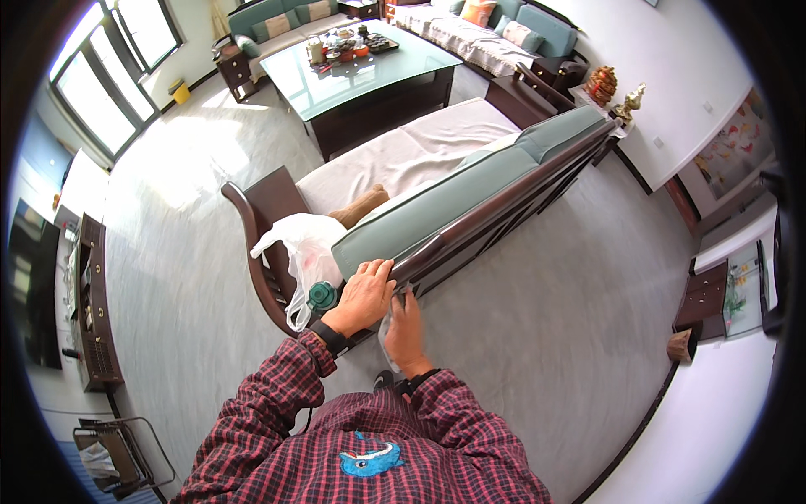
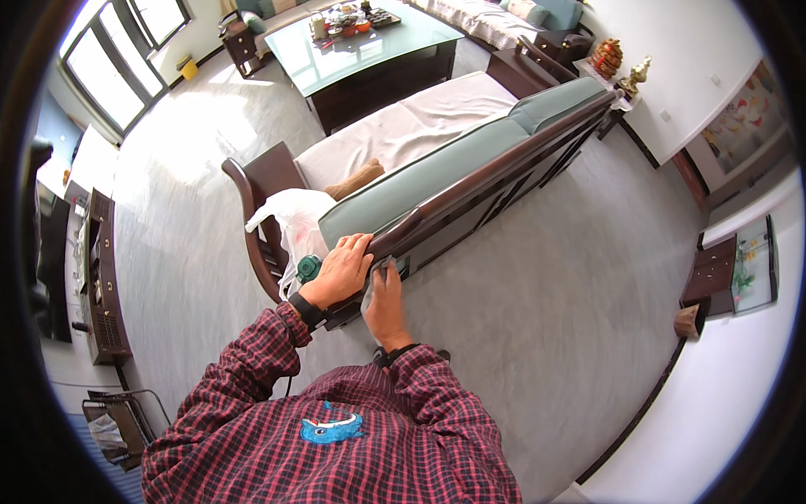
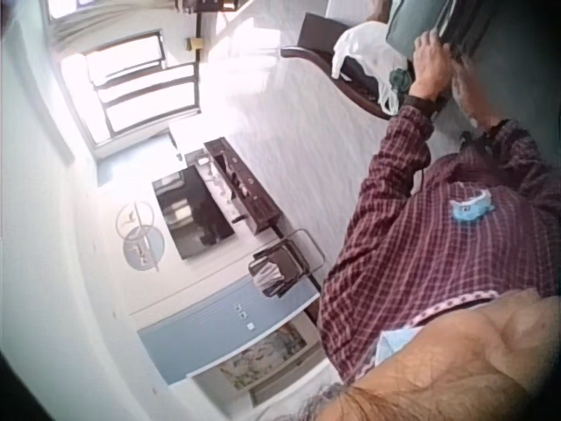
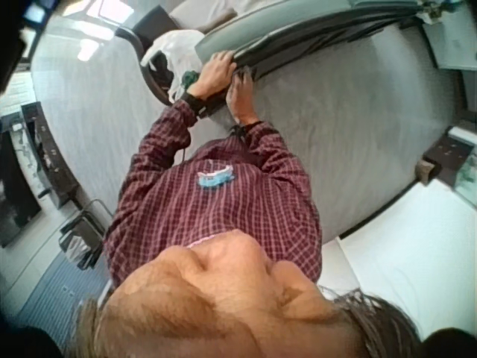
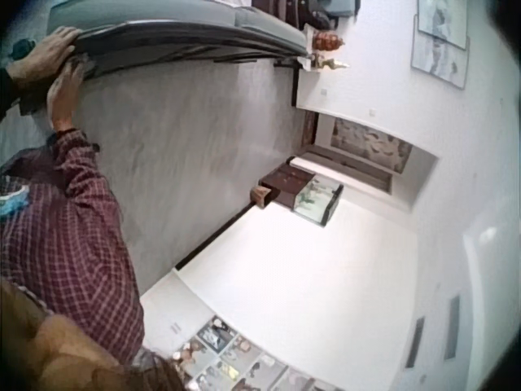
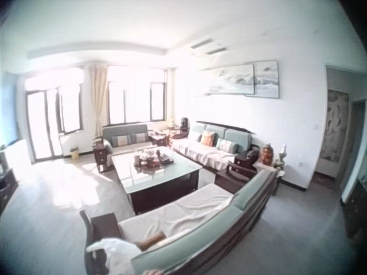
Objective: The person wipes the window sill, then cleans the armrests and back of a sofa, a glass coffee table, and a side table using a cloth. The person moves around the living room to reach different surfaces.
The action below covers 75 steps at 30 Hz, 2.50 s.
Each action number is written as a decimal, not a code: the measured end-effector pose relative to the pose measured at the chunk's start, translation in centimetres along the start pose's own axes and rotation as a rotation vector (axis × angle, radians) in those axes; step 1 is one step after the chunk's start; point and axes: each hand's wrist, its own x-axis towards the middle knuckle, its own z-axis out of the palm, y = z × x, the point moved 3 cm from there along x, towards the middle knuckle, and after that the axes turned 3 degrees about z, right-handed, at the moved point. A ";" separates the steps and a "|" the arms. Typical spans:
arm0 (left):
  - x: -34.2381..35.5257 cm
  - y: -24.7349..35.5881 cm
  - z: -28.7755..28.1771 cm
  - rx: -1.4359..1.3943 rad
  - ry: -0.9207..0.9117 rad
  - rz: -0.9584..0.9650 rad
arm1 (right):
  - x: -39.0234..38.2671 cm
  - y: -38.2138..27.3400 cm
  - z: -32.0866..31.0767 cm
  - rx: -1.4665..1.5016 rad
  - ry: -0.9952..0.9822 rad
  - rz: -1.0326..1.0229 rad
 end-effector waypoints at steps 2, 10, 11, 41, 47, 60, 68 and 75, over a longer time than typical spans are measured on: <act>-0.1 -0.1 0.1 0.008 -0.005 -0.006 | -1.0 -2.0 1.8 -0.074 0.008 -0.033; -0.3 -0.2 0.3 0.028 0.063 0.015 | -3.6 0.3 -0.6 -0.073 -0.472 0.003; -0.4 -0.2 0.4 0.040 0.075 0.023 | -3.5 0.6 -1.9 -0.071 -0.379 0.195; 14.7 8.3 6.9 0.084 0.422 -0.277 | 17.7 3.4 -25.2 -0.283 0.085 -0.411; 16.0 8.2 8.6 0.284 0.294 -0.327 | 19.4 7.6 -30.1 -0.288 0.067 -0.420; 16.8 10.3 7.9 0.294 0.323 -0.314 | 31.3 18.0 -41.9 -0.452 0.308 -0.246; 16.7 10.7 7.9 0.294 0.263 -0.494 | 35.3 20.5 -46.0 -0.514 0.042 -0.372; 20.5 15.5 9.6 0.351 0.250 -0.612 | 47.4 30.6 -54.3 -0.617 0.471 -0.171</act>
